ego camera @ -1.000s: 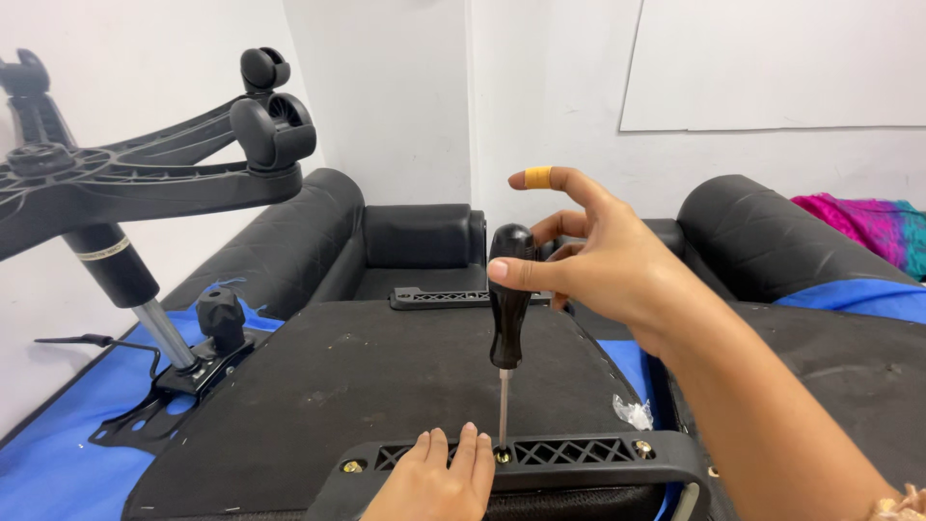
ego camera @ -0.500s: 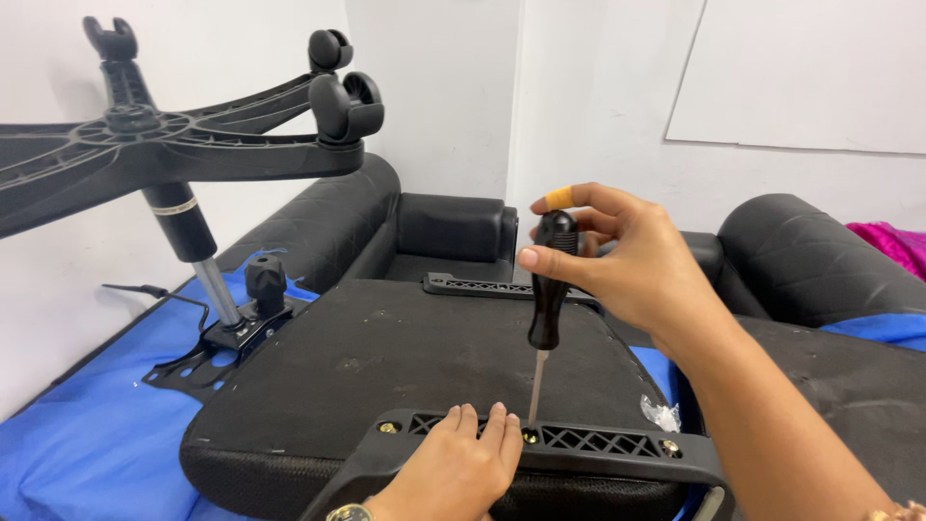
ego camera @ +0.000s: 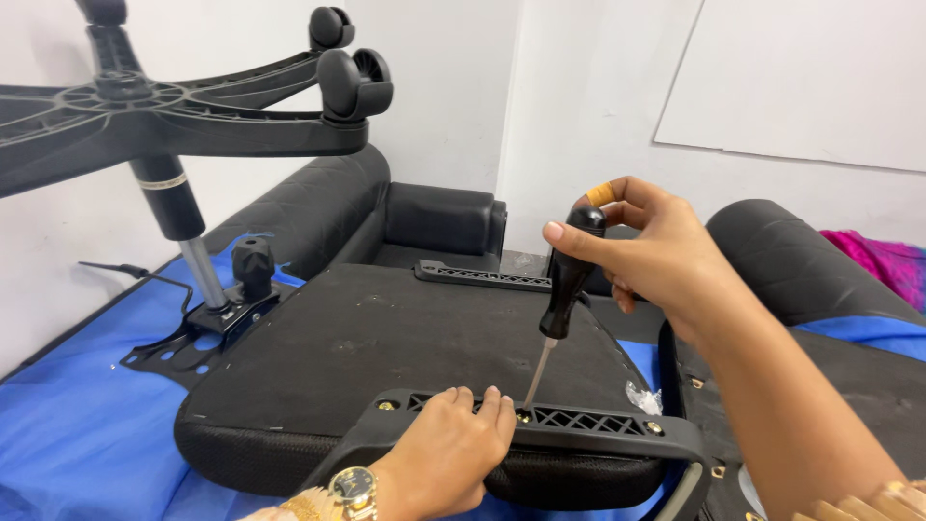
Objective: The person uses a screwdriver to remove screws from a black plastic frame attached to an office chair seat. They unscrew multiple fasteners, detach the frame, and set it aside on the chair.
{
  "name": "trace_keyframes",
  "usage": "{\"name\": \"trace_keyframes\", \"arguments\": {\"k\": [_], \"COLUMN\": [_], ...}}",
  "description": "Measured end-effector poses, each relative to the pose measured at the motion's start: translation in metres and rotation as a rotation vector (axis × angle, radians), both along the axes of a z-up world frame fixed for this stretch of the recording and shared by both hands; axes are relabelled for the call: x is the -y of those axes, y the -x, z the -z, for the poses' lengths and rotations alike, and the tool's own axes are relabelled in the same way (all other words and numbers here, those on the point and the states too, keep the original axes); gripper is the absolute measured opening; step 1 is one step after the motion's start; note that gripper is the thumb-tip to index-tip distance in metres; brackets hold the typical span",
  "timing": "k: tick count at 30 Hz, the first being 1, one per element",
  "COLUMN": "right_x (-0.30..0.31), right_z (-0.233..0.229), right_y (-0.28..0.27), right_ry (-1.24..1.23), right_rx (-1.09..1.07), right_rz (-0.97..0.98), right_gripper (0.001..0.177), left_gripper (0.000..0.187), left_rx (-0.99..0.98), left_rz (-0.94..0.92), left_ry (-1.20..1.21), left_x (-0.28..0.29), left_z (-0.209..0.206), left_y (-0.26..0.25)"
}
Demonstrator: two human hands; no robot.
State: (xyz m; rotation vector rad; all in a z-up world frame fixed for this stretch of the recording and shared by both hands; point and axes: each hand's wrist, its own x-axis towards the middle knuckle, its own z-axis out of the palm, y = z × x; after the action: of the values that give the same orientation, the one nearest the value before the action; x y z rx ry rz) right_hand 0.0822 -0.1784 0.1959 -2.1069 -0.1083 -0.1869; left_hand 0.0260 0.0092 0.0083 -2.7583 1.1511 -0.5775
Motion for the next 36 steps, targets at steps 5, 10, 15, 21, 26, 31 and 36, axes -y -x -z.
{"name": "trace_keyframes", "arguments": {"k": [5, 10, 15, 21, 26, 31, 36], "right_x": [0.015, 0.010, -0.025, -0.033, -0.026, -0.034, -0.040], "right_z": [0.006, -0.005, -0.004, -0.006, -0.008, -0.004, 0.008], "right_y": [-0.020, -0.019, -0.007, -0.006, -0.010, -0.008, 0.005], "right_ry": [-0.308, -0.369, -0.113, -0.201, -0.170, 0.048, -0.084], "right_rx": [0.030, -0.068, -0.062, -0.116, -0.082, 0.001, 0.043], "right_rz": [-0.288, -0.548, -0.348, -0.358, -0.373, -0.053, -0.101], "right_gripper": [0.043, 0.051, 0.049, 0.049, 0.046, 0.054, 0.055], "left_gripper": [0.076, 0.073, 0.032, 0.033, 0.066, 0.060, 0.067], "left_rx": [0.003, 0.050, 0.303, 0.293, 0.303, 0.263, 0.189], "left_rz": [0.020, 0.072, 0.068, 0.054, 0.066, 0.058, 0.065], "left_ry": [-0.003, -0.065, 0.037, 0.121, 0.050, 0.026, 0.021], "left_x": [-0.012, -0.032, -0.029, -0.032, -0.038, -0.040, -0.035], "left_z": [-0.012, 0.005, 0.042, 0.053, 0.059, 0.076, 0.069], "left_y": [-0.011, -0.025, -0.037, -0.037, -0.037, -0.040, -0.025]}}
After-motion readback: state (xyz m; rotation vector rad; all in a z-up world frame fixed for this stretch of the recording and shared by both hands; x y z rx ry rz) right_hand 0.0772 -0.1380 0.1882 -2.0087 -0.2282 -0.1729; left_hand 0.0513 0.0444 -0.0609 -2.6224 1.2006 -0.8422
